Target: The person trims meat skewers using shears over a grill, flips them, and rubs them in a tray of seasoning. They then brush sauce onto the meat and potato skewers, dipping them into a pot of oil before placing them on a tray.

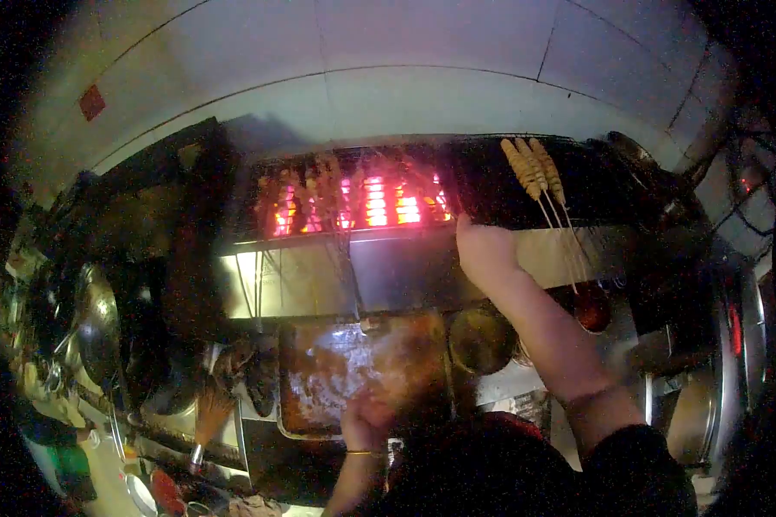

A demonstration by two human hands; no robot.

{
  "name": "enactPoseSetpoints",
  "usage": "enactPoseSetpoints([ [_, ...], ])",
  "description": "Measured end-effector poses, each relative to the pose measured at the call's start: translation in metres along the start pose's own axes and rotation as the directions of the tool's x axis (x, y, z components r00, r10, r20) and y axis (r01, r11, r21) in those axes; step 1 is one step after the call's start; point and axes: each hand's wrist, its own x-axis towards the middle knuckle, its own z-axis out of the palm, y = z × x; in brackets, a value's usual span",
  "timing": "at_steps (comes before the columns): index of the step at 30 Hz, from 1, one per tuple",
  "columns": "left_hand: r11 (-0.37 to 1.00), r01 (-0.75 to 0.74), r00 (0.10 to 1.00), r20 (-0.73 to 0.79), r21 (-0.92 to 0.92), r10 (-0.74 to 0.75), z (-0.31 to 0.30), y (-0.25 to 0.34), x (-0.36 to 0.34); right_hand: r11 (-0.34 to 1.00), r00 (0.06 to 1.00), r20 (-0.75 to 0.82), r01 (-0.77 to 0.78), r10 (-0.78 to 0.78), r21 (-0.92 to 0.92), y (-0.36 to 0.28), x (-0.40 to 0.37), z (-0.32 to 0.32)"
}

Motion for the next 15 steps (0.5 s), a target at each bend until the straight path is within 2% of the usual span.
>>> enactPoseSetpoints([
  [2,0.997,-0.020,1.000,-0.019,-0.074,0.018,-0.002,0.006,0.001,0.994,0.988,-0.148,0.056,-0.041,0.095,0.006,-0.002,0.000],
  [3,0.996,-0.031,0.999,-0.032,-0.085,0.028,-0.023,0.002,0.011,0.884,0.990,-0.138,0.092,-0.032,0.459,0.005,0.002,0.014],
  [4,0.995,-0.042,0.998,-0.046,-0.096,0.038,-0.034,0.002,0.019,0.644,0.992,-0.124,0.114,-0.029,0.757,0.003,0.006,0.041],
  [5,0.996,-0.007,0.999,0.039,-0.084,0.010,-0.032,0.011,0.015,0.309,0.993,-0.109,0.114,-0.034,0.944,0.003,0.007,0.055],
  [6,0.995,-0.003,0.999,0.038,-0.099,0.007,-0.034,0.011,0.014,-0.281,0.940,0.328,-0.342,-0.096,0.897,-0.017,-0.008,0.008],
  [8,0.992,0.001,1.000,0.031,-0.123,0.003,-0.038,0.010,0.012,-0.613,0.922,0.312,-0.387,-0.231,0.689,-0.035,-0.007,0.023],
  [11,1.000,-0.028,0.997,-0.074,0.004,0.028,-0.018,0.019,-0.007,-0.781,0.894,0.338,-0.428,-0.294,0.454,-0.065,-0.013,0.015],
  [14,0.998,0.027,1.000,0.001,-0.058,-0.027,-0.042,0.014,0.002,-0.819,0.898,0.351,-0.402,-0.266,0.409,-0.081,-0.013,0.029],
  [15,0.996,0.029,0.999,-0.044,-0.089,-0.033,-0.041,0.013,0.001,-0.802,0.898,0.350,-0.408,-0.266,0.437,-0.081,-0.014,0.029],
])
